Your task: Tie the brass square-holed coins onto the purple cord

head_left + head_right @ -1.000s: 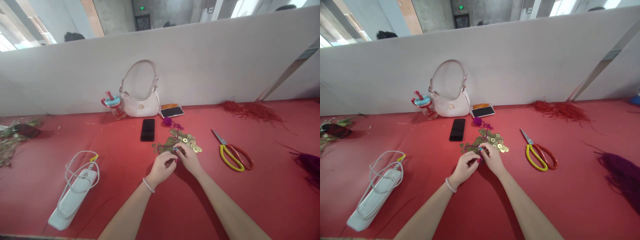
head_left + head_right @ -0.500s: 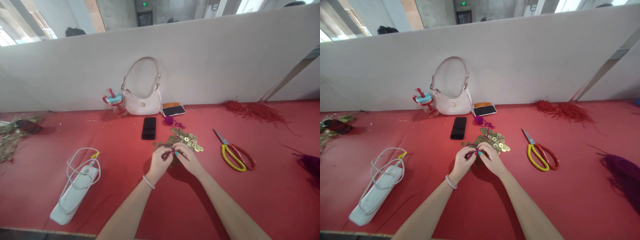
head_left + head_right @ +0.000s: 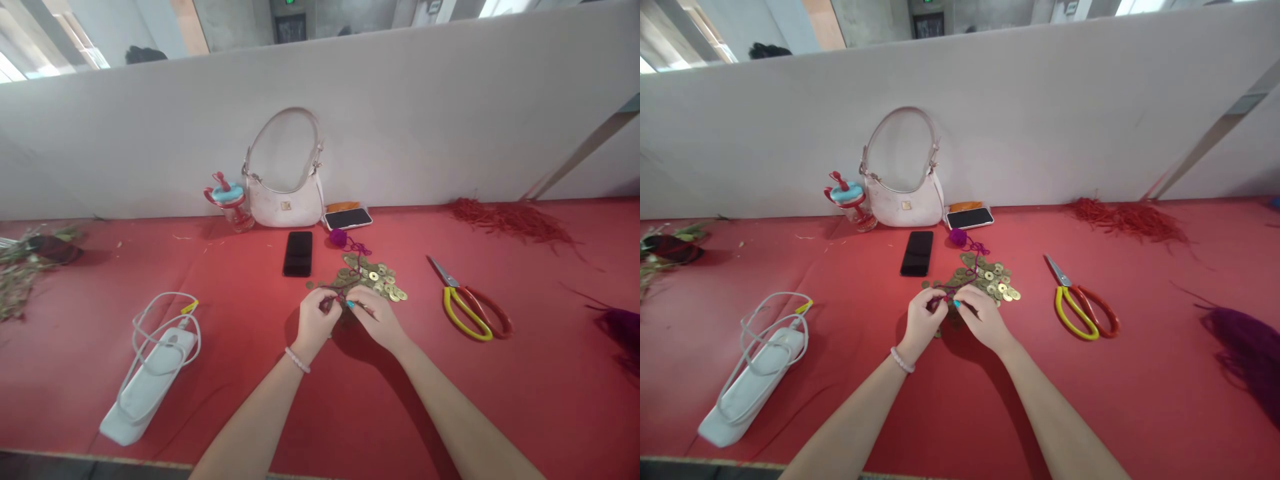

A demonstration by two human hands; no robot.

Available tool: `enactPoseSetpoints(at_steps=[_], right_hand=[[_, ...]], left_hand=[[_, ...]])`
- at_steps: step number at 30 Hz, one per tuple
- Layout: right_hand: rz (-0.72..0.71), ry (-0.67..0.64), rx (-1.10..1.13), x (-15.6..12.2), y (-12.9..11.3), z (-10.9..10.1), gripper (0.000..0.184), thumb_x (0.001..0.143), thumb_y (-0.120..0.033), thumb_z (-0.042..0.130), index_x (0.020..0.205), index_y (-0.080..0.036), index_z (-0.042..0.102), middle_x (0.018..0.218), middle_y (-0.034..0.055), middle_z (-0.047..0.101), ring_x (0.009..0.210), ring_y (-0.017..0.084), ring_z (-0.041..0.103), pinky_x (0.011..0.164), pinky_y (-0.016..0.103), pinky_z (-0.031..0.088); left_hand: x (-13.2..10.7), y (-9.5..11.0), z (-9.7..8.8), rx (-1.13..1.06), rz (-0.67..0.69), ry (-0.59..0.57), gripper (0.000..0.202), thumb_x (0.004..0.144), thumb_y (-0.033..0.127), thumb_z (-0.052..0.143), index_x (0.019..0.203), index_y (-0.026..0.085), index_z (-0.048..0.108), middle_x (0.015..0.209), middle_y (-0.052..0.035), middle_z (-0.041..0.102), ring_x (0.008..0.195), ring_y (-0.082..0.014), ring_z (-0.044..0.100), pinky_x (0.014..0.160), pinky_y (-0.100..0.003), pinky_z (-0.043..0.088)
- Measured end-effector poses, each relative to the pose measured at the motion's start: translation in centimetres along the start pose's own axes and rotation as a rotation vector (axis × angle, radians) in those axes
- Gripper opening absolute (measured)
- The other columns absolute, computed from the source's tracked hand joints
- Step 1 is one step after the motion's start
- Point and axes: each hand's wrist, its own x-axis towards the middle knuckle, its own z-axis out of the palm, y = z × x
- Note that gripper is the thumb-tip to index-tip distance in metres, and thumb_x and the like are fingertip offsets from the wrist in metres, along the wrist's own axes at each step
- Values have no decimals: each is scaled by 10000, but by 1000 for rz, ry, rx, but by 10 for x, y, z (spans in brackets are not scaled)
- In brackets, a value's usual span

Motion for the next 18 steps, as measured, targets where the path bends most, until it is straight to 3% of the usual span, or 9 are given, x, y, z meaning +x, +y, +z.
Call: enactPoseSetpoints(at_steps=[6, 13, 18], right_hand=[[11, 11, -25, 0, 2, 0, 146, 826, -169, 421, 786, -192, 560, 791, 48, 572, 745, 165, 545, 680, 298, 446], [82, 39, -171, 1, 11, 3, 217, 806, -144, 420, 883, -207, 613, 847, 59, 648, 785, 186, 606, 710, 336, 480], [119, 23, -115, -2, 12, 7, 220, 808, -155, 422, 977, -216, 549, 914, 54, 650, 832, 184, 629, 686, 306, 498]], left_hand=[[1, 0, 1, -104, -45, -16, 125, 678, 128, 509, 729, 144, 622, 647, -8, 571, 539, -89, 468, 535, -208, 395], [8, -7, -2, -494, -332, 103, 140, 683, 234, 561, 780, 136, 581, 653, 4, 576, 537, -71, 501, 509, -181, 401], [9, -5, -4, -582, -375, 111, 196, 687, 306, 597, 776, 134, 566, 650, 8, 572, 508, -57, 495, 473, -165, 387]])
